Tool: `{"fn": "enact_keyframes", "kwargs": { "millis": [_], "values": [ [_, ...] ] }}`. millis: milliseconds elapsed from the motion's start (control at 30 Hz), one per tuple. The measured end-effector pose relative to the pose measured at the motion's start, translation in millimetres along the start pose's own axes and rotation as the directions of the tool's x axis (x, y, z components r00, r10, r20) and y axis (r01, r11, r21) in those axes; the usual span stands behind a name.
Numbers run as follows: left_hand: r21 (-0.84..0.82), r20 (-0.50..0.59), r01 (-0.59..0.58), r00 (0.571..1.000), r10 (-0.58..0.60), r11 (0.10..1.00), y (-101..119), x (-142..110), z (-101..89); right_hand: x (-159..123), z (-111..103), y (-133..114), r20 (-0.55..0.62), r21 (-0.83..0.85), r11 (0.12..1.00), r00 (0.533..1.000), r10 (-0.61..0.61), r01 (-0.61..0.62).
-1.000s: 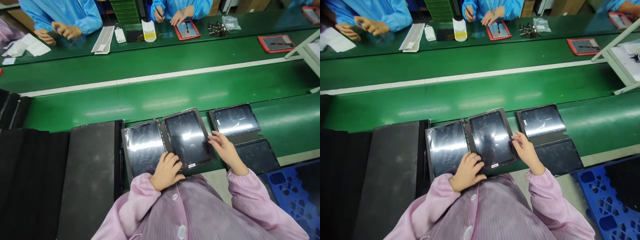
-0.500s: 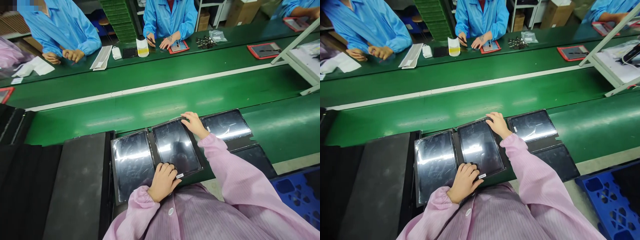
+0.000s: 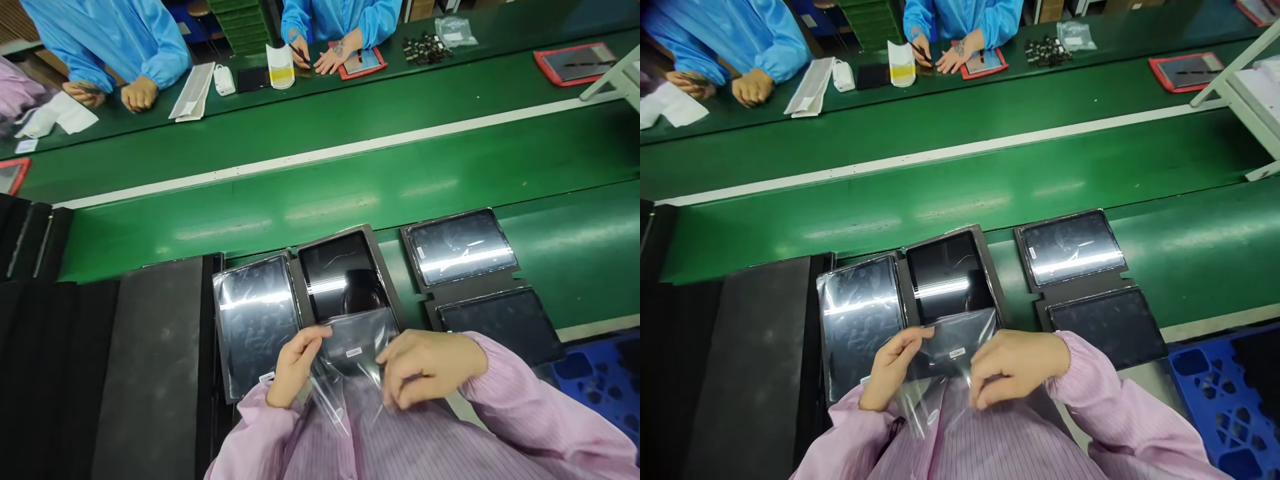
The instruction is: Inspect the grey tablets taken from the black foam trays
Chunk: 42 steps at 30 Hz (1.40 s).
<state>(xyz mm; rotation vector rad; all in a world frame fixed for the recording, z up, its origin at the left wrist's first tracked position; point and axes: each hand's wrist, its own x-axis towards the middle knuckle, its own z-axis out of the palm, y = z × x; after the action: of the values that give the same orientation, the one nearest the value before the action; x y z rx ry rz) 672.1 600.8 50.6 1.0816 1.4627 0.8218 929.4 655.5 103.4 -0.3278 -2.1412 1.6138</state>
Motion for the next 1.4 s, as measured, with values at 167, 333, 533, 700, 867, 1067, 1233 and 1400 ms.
{"fn": "enact_keyframes", "kwargs": {
  "millis": [167, 333, 533, 700, 867, 1067, 1233, 1400],
  "values": [
    [-0.07, 0.058, 0.134, 0.99, -0.13, 0.988, 5, 0, -12.8, -35, 10, 29, -0.63, -0.278, 0.92, 0.775, 0.044, -0.278],
    [0.187, -0.087, -0.145, 0.983, 0.164, 0.972, -1, 25, -9.2, -37, 24, 46, -0.27, -0.711, 0.695, 0.954, -0.13, -0.107],
    [0.677, 0.283, -0.451, 0.889, 0.36, 0.582, 5, 72, -28.7, -12, 8, 44, -0.149, -0.916, 0.394, 0.975, -0.163, -0.074],
    [0.674, 0.4, -0.463, 0.884, 0.244, 0.576, 17, 83, -41.2, 31, -44, 53, -0.421, -0.794, 0.52, 0.902, -0.094, -0.316],
    [0.654, 0.399, -0.431, 0.895, 0.2, 0.622, 19, 83, -38.6, 49, -71, 34, -0.407, -0.619, 0.474, 0.773, 0.487, -0.626],
    [0.623, 0.4, -0.451, 0.886, 0.235, 0.639, 12, 84, -36.7, 29, -41, 29, -0.523, -0.406, 0.311, 0.497, 0.692, -0.86],
    [0.609, 0.393, -0.452, 0.886, 0.246, 0.652, 11, 86, -36.4, 33, -10, 37, -0.638, -0.449, 0.313, 0.545, 0.543, -0.837],
    [0.62, 0.388, -0.452, 0.887, 0.25, 0.641, 11, 85, -35.1, 59, -2, 37, -0.6, -0.084, 0.594, 0.517, 0.611, -0.8]
  ]
}}
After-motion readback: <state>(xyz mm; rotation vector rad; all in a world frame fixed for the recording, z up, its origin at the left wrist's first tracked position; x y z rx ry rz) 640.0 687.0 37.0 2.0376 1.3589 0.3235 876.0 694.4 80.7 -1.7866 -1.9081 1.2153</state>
